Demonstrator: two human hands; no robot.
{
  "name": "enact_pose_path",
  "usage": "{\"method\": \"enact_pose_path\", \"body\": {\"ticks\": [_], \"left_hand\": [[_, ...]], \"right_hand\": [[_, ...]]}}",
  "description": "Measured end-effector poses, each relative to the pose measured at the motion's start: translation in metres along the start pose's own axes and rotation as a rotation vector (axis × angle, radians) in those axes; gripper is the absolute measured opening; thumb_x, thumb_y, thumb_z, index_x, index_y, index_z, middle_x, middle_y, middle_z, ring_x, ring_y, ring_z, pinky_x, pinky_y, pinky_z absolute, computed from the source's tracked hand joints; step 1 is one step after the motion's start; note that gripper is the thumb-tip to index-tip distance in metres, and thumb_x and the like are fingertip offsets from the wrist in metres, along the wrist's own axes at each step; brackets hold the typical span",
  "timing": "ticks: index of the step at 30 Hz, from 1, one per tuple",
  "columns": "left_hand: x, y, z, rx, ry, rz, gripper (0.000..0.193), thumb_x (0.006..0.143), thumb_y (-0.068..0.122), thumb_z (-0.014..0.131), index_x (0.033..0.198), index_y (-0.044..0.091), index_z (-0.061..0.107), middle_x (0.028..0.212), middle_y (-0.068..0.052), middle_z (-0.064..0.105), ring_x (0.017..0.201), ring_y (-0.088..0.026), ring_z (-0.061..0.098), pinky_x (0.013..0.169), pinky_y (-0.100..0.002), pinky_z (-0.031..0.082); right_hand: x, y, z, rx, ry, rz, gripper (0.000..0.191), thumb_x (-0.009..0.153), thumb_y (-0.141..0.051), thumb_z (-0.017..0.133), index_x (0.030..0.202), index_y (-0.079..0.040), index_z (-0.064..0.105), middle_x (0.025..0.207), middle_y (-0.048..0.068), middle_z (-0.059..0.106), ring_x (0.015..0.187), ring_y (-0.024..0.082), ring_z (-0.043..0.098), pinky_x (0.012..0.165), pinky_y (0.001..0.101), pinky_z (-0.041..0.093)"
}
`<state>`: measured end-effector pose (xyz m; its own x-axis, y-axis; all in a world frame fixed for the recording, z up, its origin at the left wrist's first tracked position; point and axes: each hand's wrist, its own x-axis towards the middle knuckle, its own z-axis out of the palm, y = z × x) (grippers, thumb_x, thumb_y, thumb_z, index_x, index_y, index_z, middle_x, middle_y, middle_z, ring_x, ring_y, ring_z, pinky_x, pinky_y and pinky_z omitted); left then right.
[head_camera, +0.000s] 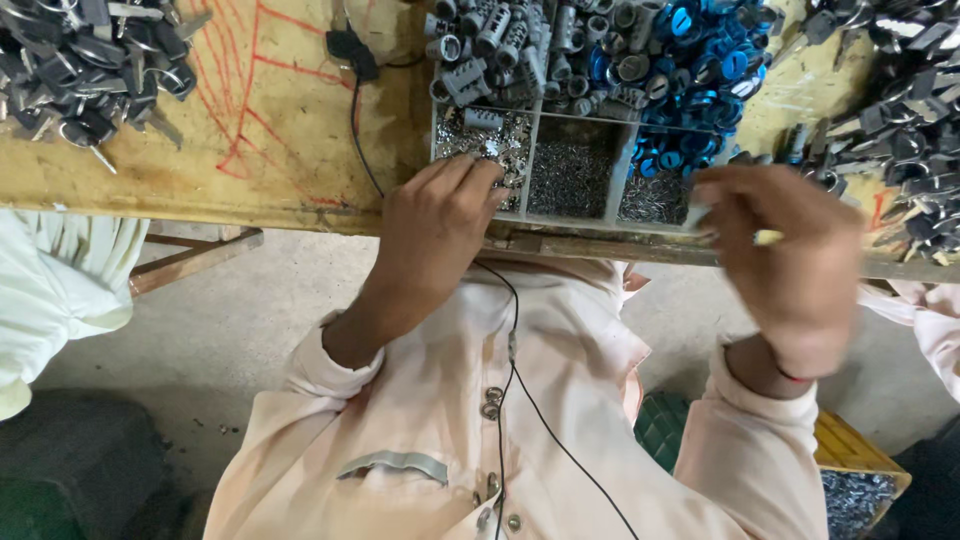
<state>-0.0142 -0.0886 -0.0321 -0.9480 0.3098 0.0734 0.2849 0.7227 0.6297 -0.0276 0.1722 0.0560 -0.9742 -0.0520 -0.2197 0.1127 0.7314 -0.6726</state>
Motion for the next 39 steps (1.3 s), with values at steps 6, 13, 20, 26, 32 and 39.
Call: {"method": "enact_pose_path", "body": {"ticks": [6,13,20,26,32,39], "left_hand": [[0.001,-0.004,0.013,0.201,-0.081,0.024,0.005,0.094,0.009,0.065,0.095,0.007,0.060,0.094,-0.009,0.065,0.090,-0.026,0.069,0.068,-0.040,0.056],[-0.002,-0.008,0.012,0.074,-0.035,0.073,0.014,0.099,0.013,0.066,0.098,0.005,0.055,0.092,-0.012,0.062,0.087,-0.029,0.066,0.069,-0.041,0.056],[-0.008,-0.013,0.008,-0.246,0.051,-0.010,0.025,0.089,-0.001,0.071,0.098,0.002,0.048,0.086,-0.013,0.057,0.082,-0.031,0.066,0.074,-0.043,0.054],[-0.015,-0.010,0.004,-0.439,0.165,-0.025,0.018,0.103,0.000,0.070,0.118,0.001,0.061,0.105,-0.011,0.071,0.091,-0.021,0.074,0.074,-0.032,0.058],[-0.013,0.006,0.015,-0.866,0.149,-0.147,0.010,0.106,0.003,0.068,0.115,0.001,0.070,0.103,-0.007,0.072,0.086,-0.009,0.070,0.073,-0.023,0.060],[-0.007,0.026,0.035,-1.017,0.099,-0.156,0.016,0.105,0.006,0.068,0.119,-0.001,0.068,0.104,-0.009,0.077,0.094,-0.012,0.078,0.083,-0.026,0.066]], "right_hand": [[0.026,0.016,0.067,-0.402,-0.191,-0.458,0.012,0.096,-0.019,0.072,0.100,-0.009,0.070,0.089,0.010,0.060,0.075,0.032,0.065,0.062,0.0442,0.049],[0.022,0.021,0.069,-0.469,-0.206,-0.473,0.012,0.096,-0.018,0.071,0.099,-0.008,0.066,0.090,0.009,0.058,0.078,0.030,0.066,0.058,0.0443,0.049],[0.016,0.024,0.072,-0.201,-0.096,-0.354,0.010,0.101,-0.012,0.072,0.108,-0.007,0.069,0.096,0.010,0.063,0.075,0.031,0.064,0.062,0.0420,0.048],[0.013,0.034,0.075,0.137,-0.075,-0.186,0.004,0.103,-0.003,0.068,0.106,-0.001,0.066,0.092,0.007,0.060,0.065,0.015,0.055,0.059,0.0293,0.042],[0.002,0.042,0.079,0.881,-0.238,0.005,0.007,0.113,-0.009,0.052,0.117,-0.004,0.053,0.104,0.005,0.057,0.069,0.006,0.052,0.058,0.0213,0.043],[-0.014,0.042,0.094,0.914,-0.141,-0.129,0.008,0.117,-0.010,0.049,0.121,-0.003,0.048,0.121,0.009,0.051,0.083,0.007,0.054,0.065,0.0210,0.048]]}}
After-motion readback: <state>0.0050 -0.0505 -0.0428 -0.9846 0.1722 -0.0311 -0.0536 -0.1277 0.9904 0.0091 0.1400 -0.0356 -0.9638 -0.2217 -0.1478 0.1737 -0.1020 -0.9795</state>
